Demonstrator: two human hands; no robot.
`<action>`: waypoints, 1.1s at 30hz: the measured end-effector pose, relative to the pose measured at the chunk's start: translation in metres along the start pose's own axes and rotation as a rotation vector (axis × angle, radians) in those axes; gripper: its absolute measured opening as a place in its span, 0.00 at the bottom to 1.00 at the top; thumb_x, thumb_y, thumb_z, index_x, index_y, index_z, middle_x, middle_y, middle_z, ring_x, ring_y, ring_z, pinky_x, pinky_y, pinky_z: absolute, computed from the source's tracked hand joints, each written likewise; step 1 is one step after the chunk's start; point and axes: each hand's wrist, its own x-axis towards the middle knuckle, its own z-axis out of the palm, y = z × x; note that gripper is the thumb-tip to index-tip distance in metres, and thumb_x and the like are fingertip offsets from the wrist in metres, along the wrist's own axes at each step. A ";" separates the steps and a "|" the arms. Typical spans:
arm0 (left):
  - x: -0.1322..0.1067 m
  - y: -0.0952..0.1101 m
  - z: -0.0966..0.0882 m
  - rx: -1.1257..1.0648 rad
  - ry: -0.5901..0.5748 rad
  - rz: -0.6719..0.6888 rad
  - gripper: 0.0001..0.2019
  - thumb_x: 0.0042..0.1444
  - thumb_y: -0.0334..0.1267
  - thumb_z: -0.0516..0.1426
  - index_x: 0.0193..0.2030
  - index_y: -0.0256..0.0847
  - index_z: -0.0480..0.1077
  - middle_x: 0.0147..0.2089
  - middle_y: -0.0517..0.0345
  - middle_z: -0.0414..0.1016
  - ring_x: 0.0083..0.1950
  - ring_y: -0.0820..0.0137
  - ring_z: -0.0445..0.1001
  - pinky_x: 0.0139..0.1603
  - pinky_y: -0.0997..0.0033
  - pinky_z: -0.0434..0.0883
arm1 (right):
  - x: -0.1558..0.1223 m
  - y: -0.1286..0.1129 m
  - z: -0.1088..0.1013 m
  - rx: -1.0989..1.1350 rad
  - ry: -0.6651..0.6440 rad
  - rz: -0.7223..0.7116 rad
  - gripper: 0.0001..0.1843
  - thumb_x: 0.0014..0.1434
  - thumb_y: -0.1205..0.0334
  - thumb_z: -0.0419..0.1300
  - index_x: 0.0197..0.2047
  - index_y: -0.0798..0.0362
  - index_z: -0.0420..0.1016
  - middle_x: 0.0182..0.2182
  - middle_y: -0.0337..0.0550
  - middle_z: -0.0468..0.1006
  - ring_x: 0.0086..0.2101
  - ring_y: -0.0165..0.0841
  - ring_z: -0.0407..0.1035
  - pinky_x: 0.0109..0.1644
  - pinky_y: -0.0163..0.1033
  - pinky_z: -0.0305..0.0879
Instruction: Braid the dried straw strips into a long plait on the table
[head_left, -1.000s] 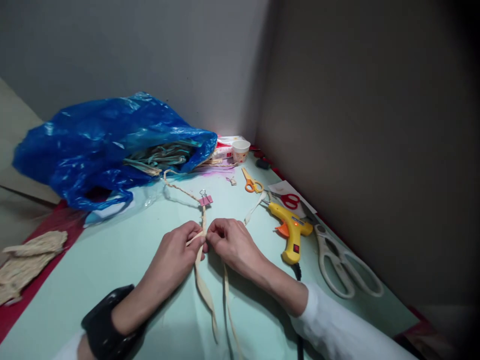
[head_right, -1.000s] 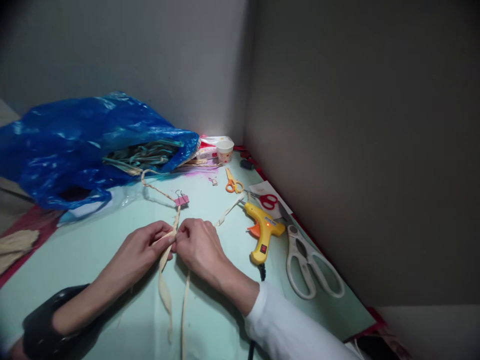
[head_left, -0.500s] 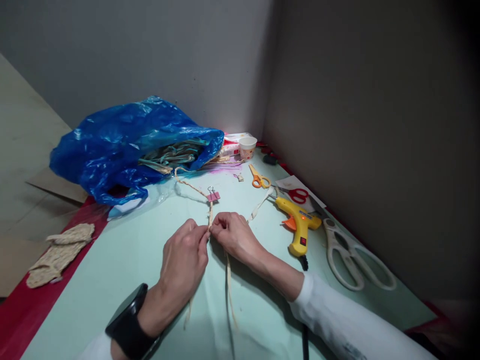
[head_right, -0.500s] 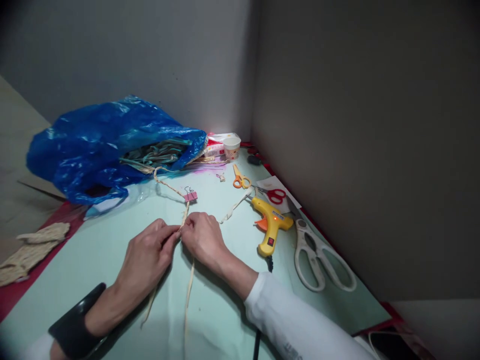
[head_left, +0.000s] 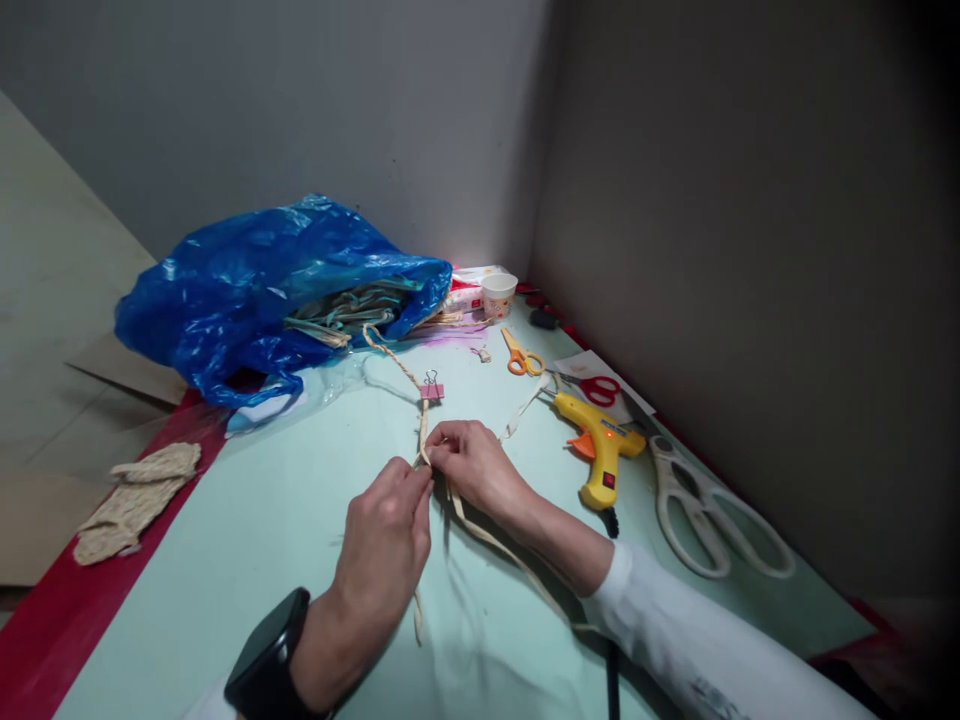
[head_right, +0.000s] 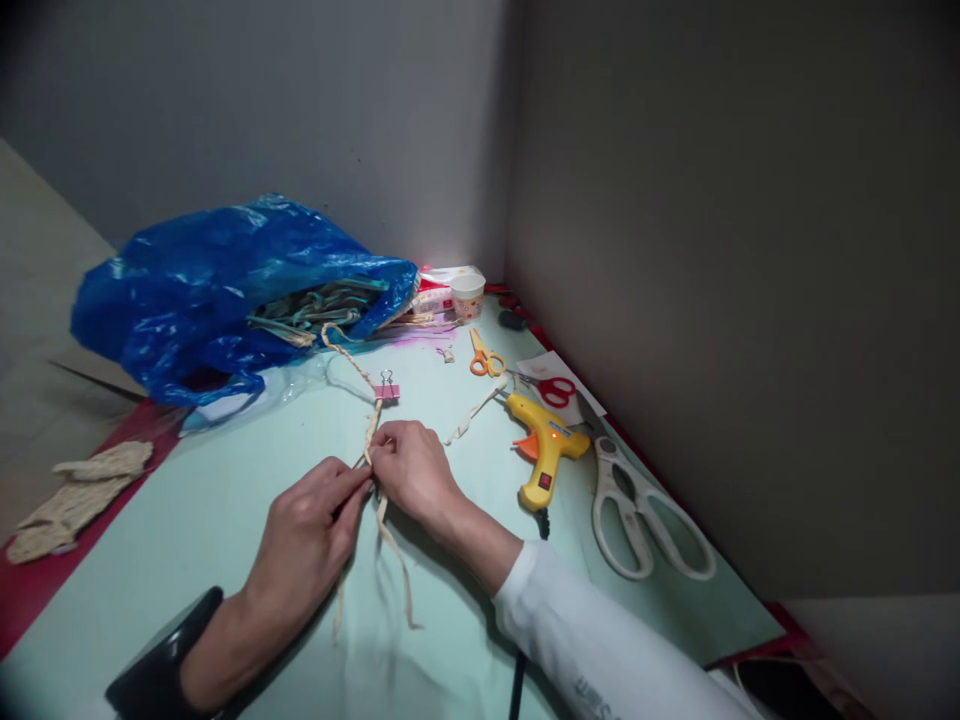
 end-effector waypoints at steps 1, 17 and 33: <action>-0.002 0.000 0.001 0.082 -0.004 0.038 0.15 0.58 0.25 0.48 0.40 0.31 0.77 0.30 0.52 0.72 0.28 0.67 0.73 0.29 0.68 0.69 | 0.001 0.002 0.001 0.004 0.000 0.003 0.07 0.48 0.69 0.54 0.26 0.54 0.73 0.18 0.35 0.68 0.21 0.26 0.59 0.27 0.31 0.52; -0.011 0.035 0.004 0.702 -0.440 0.159 0.26 0.50 0.14 0.45 0.53 0.24 0.73 0.56 0.26 0.70 0.37 0.60 0.79 0.28 0.70 0.75 | -0.008 0.007 0.003 0.141 0.005 0.007 0.08 0.53 0.66 0.53 0.28 0.54 0.73 0.24 0.39 0.77 0.25 0.28 0.66 0.29 0.31 0.56; 0.026 -0.017 -0.058 -0.077 -0.207 -0.215 0.14 0.60 0.44 0.52 0.33 0.41 0.75 0.37 0.53 0.76 0.40 0.61 0.73 0.42 0.63 0.66 | -0.006 0.006 -0.007 0.276 -0.112 0.023 0.05 0.50 0.67 0.56 0.29 0.58 0.73 0.24 0.41 0.79 0.18 0.23 0.54 0.23 0.30 0.49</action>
